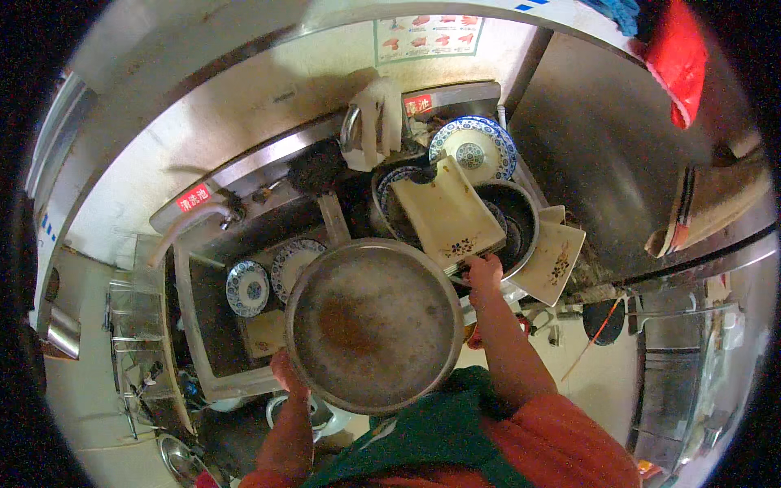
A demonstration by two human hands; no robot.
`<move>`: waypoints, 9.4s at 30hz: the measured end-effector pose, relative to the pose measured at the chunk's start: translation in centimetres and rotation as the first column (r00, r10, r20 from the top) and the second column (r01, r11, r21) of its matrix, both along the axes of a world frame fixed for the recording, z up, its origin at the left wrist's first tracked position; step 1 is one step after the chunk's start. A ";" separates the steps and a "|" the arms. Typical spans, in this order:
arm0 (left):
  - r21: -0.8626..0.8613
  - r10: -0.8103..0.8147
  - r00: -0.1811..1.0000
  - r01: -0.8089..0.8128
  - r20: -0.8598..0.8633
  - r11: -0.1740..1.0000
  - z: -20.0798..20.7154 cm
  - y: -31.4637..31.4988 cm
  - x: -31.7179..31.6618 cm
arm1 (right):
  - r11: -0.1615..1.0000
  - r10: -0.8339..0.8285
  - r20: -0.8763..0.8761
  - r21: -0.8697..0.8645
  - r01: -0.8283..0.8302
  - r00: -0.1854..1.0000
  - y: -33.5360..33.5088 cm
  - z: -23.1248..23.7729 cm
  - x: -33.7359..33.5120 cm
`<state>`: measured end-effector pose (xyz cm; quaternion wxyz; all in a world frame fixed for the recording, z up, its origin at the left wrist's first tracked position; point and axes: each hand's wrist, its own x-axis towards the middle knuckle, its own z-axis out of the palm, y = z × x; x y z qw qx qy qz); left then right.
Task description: The person washes multiple square plates and a round metal bowl in a sink using a sponge. They scrub each item with soapy water, rinse, and place the cleaned items into the sink basin.
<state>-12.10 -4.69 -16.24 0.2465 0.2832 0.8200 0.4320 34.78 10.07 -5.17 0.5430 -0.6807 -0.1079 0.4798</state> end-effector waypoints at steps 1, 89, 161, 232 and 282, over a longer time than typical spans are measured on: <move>0.020 -0.028 0.998 0.030 -0.050 0.999 -0.5 0.0 -0.3 | 0.998 -0.038 0.045 -0.049 0.040 0.998 0.7 0.3 0.1; 0.147 -0.569 0.633 0.726 -0.525 0.672 14.0 -1.3 7.8 | 0.837 0.342 0.882 -0.130 -0.531 0.323 -6.5 10.1 -2.3; -0.019 -0.623 0.714 0.652 -0.321 0.758 11.6 8.8 17.4 | 0.708 0.553 0.551 0.084 -0.701 0.625 -12.6 5.7 -9.2; 0.344 -0.708 0.578 0.814 -0.405 0.468 21.3 3.0 23.2 | 0.833 0.553 -0.269 0.197 -0.517 0.789 -12.8 11.7 -8.3; -0.478 -0.724 0.445 0.548 -0.528 0.686 13.6 3.2 14.0 | 0.607 0.547 0.264 0.528 -0.594 0.794 -11.8 23.3 -5.4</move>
